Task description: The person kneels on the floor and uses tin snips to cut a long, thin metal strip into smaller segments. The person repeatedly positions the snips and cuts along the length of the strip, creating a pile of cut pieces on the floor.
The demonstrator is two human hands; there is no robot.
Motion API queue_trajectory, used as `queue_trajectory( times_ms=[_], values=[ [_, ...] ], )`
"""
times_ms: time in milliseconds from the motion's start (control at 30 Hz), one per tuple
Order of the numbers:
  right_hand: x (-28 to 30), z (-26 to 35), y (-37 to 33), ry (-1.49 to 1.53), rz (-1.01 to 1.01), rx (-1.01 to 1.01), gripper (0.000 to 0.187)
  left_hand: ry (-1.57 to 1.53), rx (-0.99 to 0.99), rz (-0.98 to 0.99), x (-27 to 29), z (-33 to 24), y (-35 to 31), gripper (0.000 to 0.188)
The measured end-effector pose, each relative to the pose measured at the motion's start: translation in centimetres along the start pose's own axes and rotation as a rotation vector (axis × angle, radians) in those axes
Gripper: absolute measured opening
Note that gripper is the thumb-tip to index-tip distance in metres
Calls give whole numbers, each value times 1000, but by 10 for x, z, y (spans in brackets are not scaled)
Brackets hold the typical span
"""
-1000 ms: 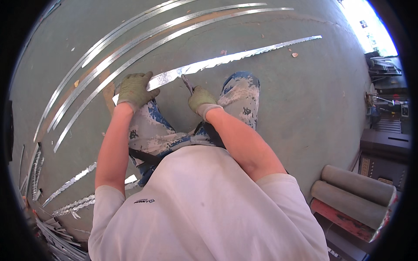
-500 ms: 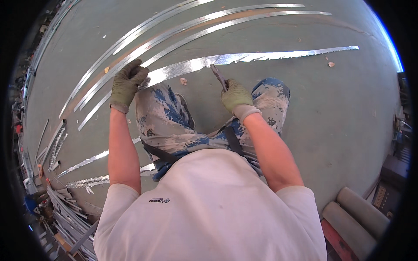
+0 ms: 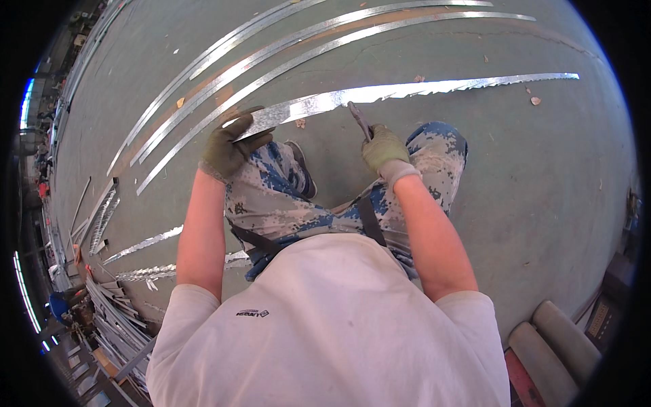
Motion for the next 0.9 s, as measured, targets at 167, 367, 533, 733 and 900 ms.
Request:
queue_trajectory(
  times_ms=[167, 367, 533, 733, 900],
  values=[
    [-18, -21, 37, -63, 34, -107, 46, -16, 15, 34, -7, 20, 16, 33],
    [-39, -3, -30, 496, 623, -206, 39, -62, -49, 21, -4, 17, 16, 33],
    [-83, 28, -73, 690, 914, -69, 41, -44, -45, 10, -8, 20, 17, 33],
    [-96, 52, -75, 635, 904, 5, 40, -66, -91, 39, -12, 14, 11, 34],
    [-98, 54, -73, 643, 877, 64, 39, -26, -102, 29, -15, 13, 11, 33]
  ],
)
Point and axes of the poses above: each hand's wrist, its own y-axis towards the middle knuckle, its own x-axis out of the back of the hand, z = x × y, the point moved 10 cm from there along y, towards the middle knuckle, and after that the axes turned 15 degrees about -x, right-handed, at the moved point
